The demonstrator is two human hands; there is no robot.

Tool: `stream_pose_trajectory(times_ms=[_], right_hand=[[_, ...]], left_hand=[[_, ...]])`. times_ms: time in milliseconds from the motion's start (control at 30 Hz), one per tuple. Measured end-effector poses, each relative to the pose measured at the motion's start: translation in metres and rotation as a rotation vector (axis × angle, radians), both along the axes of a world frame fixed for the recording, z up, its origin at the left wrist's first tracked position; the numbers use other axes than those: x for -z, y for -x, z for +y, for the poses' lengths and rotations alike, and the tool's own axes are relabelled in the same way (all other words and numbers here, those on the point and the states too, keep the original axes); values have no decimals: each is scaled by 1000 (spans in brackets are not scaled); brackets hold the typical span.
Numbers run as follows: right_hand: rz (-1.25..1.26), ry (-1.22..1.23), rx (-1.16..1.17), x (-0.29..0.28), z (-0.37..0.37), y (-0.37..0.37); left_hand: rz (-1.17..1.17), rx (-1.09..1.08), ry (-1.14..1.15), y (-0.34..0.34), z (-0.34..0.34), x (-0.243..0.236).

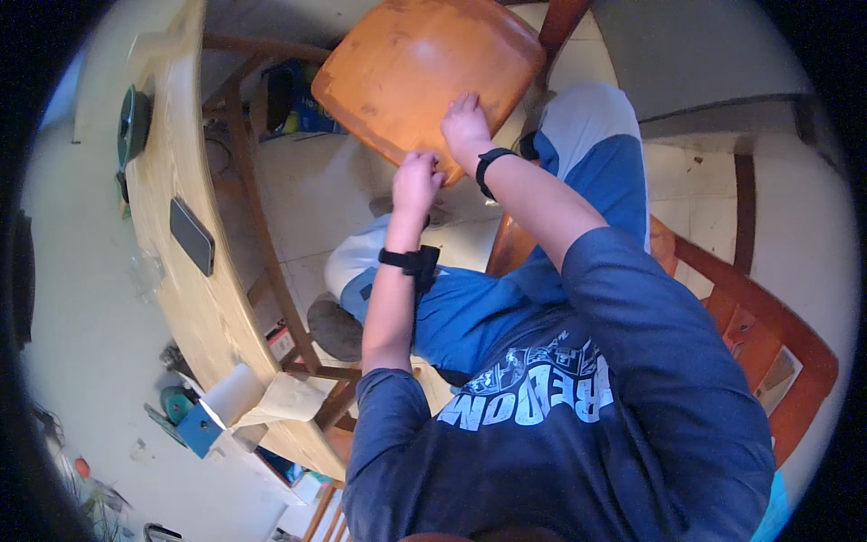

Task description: The recorder is applying white tape or paper to the back and seat of a wooden chair.

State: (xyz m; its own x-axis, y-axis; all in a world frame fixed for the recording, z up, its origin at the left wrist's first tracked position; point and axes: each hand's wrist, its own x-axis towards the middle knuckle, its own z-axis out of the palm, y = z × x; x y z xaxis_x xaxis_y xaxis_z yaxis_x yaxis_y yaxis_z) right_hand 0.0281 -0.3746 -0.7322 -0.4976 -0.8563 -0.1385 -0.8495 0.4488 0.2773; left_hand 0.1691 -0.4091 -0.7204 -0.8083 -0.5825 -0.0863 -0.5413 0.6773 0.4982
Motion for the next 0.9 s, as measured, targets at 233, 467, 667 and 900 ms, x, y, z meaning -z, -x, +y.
stream_pose_trajectory(times_ms=[233,467,667,900], right_hand=[[-180,111,-189,-24,23,13],[-576,190,-172,-13,19,-31],[-684,224,-162,0,29,-16],[-647,308,80,-29,6,73]], left_hand=[[380,-473,-680,-38,-35,51],[306,-679,-687,-28,-31,104],[260,-542,-917,-12,-20,119],[387,-602,-1119,-10,-13,102]])
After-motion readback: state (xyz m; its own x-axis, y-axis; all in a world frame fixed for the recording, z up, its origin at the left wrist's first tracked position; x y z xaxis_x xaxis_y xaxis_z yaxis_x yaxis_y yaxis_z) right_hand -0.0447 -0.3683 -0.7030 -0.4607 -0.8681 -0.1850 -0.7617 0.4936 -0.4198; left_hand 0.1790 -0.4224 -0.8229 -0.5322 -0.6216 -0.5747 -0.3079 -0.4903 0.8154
